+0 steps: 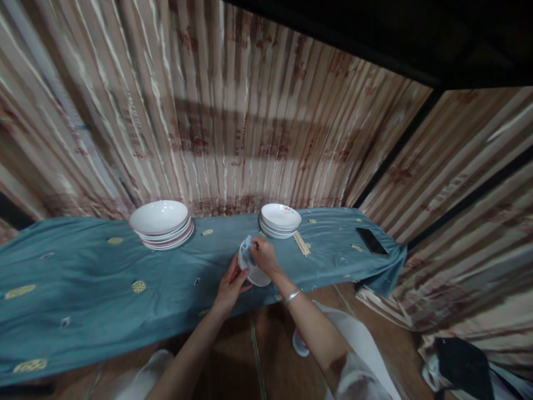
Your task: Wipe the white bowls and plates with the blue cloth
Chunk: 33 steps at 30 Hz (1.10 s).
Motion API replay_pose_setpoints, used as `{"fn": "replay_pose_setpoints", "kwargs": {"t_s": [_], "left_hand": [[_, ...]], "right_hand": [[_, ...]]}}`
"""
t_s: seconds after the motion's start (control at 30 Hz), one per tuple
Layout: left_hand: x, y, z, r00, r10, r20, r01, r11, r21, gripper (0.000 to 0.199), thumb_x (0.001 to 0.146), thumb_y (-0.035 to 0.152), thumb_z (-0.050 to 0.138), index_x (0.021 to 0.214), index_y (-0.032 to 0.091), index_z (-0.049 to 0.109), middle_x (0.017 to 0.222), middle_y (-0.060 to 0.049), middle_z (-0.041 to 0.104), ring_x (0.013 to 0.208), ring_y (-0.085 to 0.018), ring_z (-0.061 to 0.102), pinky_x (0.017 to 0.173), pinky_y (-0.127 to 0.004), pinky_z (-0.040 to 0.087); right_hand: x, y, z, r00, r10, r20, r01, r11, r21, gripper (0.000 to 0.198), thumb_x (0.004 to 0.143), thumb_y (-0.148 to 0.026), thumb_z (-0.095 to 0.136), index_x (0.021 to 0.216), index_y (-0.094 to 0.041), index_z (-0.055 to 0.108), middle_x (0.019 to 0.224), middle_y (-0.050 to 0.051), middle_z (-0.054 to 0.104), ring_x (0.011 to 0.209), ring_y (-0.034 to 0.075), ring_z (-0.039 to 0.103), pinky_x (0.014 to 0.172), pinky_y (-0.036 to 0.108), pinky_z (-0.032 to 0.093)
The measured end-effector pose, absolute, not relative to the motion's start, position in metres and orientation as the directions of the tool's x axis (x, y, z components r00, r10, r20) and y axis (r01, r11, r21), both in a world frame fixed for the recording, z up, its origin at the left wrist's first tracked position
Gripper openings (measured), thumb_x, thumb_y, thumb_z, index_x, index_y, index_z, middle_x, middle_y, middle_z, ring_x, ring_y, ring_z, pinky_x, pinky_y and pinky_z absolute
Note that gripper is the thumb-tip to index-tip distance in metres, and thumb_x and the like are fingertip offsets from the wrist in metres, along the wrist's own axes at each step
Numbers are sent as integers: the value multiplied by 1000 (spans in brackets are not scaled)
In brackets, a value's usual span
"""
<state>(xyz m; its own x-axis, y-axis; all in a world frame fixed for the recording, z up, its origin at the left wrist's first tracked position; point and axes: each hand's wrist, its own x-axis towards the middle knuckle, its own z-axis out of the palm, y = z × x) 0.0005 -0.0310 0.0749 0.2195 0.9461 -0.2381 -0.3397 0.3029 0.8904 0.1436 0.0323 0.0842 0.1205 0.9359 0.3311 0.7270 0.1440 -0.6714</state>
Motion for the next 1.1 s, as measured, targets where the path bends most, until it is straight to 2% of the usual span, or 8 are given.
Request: {"fn": "replay_pose_setpoints", "kwargs": {"t_s": [0.1, 0.3, 0.4, 0.57, 0.8, 0.9, 1.0, 1.1], "left_hand": [[1, -31, 74, 219, 945, -245, -339, 309, 889, 77, 72, 28, 76, 142, 28, 45, 120, -8, 67, 110, -29, 63, 78, -42, 61], [2, -31, 75, 209, 943, -260, -353, 321, 879, 73, 72, 25, 76, 140, 28, 47, 119, -7, 67, 112, -29, 62, 82, -44, 59], [3, -31, 76, 211, 941, -265, -349, 326, 879, 72, 72, 25, 76, 139, 29, 49, 119, -7, 68, 111, -28, 63, 83, -43, 59], [2, -31, 76, 215, 938, -271, -324, 330, 886, 75, 74, 25, 74, 142, 29, 45, 124, -7, 65, 111, -27, 63, 81, -41, 60], [1, -31, 74, 227, 942, -249, -326, 315, 891, 79, 71, 31, 77, 142, 28, 44, 122, -8, 66, 112, -29, 62, 81, -42, 59], [1, -31, 75, 222, 942, -253, -335, 317, 887, 75, 71, 30, 77, 140, 29, 46, 120, -7, 67, 109, -27, 63, 80, -40, 60], [1, -32, 76, 215, 943, -253, -346, 316, 884, 73, 72, 30, 77, 139, 31, 48, 117, -6, 68, 105, -26, 65, 78, -37, 60], [1, -33, 76, 219, 942, -254, -343, 318, 884, 72, 74, 29, 75, 140, 30, 47, 117, -6, 67, 106, -26, 64, 78, -37, 60]], "right_hand": [[153, 29, 82, 83, 936, 342, 771, 157, -617, 14, 78, -9, 56, 86, -18, 64, 92, 8, 68, 90, 20, 61, 88, 31, 45], [165, 5, 73, -68, 955, 287, 925, 168, -342, 24, 81, -5, 52, 98, -16, 65, 107, 13, 67, 105, 23, 59, 93, 32, 44], [168, -9, 71, -108, 967, 230, 928, 181, -326, 25, 81, -4, 52, 96, -17, 67, 107, 11, 68, 104, 22, 60, 93, 31, 45], [166, -27, 69, -153, 977, 151, 893, 202, -402, 23, 82, -9, 53, 95, -16, 71, 101, 11, 71, 95, 22, 65, 86, 30, 47], [158, -41, 75, -148, 983, 111, 769, 185, -612, 23, 79, -16, 52, 81, -23, 75, 82, 1, 74, 75, 18, 65, 67, 23, 45], [157, -40, 75, -140, 985, 102, 623, 168, -764, 22, 77, -19, 53, 81, -20, 75, 72, -1, 72, 65, 15, 61, 61, 22, 44], [152, -33, 72, -116, 989, 92, 390, 131, -911, 20, 74, -24, 56, 80, -18, 74, 68, -2, 69, 61, 13, 58, 59, 22, 44], [143, -20, 71, -35, 996, 83, 245, 89, -965, 16, 69, -29, 60, 72, -17, 70, 63, -3, 65, 59, 12, 56, 58, 22, 45]]}}
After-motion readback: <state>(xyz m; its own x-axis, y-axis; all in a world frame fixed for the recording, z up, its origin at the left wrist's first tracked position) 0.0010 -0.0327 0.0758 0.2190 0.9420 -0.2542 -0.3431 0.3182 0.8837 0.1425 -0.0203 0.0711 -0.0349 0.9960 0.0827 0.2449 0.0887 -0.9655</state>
